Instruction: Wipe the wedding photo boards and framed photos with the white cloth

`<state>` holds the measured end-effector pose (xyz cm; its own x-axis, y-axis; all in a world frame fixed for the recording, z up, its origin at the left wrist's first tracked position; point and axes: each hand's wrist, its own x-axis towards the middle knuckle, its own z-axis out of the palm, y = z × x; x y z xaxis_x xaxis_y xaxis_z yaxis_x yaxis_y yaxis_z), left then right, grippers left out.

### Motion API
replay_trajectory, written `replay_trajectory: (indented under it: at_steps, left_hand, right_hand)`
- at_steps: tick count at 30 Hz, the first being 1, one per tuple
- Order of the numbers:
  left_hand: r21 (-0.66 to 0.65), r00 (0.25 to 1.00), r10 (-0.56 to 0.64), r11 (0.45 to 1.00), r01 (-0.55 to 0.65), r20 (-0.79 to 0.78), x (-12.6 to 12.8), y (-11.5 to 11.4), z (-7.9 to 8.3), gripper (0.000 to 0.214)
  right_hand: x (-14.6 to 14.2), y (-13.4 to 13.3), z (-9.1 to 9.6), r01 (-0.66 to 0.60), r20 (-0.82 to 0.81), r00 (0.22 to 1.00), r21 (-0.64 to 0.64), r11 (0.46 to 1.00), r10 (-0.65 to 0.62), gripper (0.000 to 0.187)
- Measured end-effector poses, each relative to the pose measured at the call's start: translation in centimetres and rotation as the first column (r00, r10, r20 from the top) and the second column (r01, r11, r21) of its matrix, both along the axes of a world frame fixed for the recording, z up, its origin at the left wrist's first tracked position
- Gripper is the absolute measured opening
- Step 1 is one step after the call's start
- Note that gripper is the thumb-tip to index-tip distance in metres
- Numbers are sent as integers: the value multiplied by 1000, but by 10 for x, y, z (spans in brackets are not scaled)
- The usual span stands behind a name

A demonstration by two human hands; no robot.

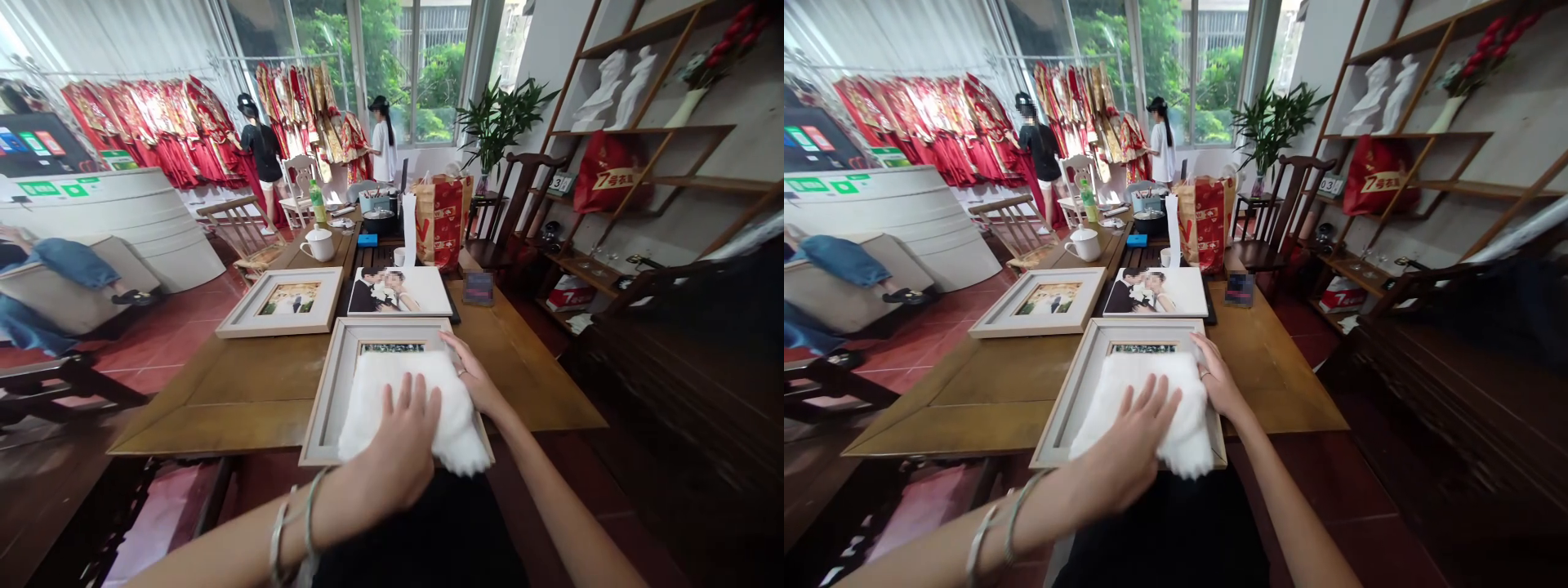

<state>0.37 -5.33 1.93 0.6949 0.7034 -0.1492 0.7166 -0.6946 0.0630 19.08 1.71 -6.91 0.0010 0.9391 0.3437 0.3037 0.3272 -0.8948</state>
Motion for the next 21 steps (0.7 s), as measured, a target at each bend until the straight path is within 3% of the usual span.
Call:
replay_trajectory:
  at_steps: [3,6,9,13,17,19,21]
  left_hand:
    - [-44,995,-84,995,87,56,-7,-34,-8,83]
    - [20,996,-70,997,69,55,-6,-40,-16,80]
    - [162,997,67,985,-62,-26,-4,-18,-16,71]
    - [279,943,320,917,-285,-90,-16,40,-6,69]
    - [300,923,376,892,-337,-80,-34,89,7,75]
    - [275,925,366,904,-327,-100,-42,94,13,78]
    - [232,932,339,924,-304,-130,-49,82,17,81]
  right_hand:
    - [-1,-2,5,1,20,1000,-17,1000,0,45]
    - [0,-2,8,-9,41,999,-30,1000,10,45]
    - [2,-1,9,-22,88,996,-16,1000,24,46]
    - [4,0,7,-76,164,984,34,997,69,40]
    - [5,1,5,-115,190,976,47,992,104,41]
    - [5,1,5,-111,184,978,44,993,101,42]
    - [4,1,6,-99,179,980,44,994,89,43]
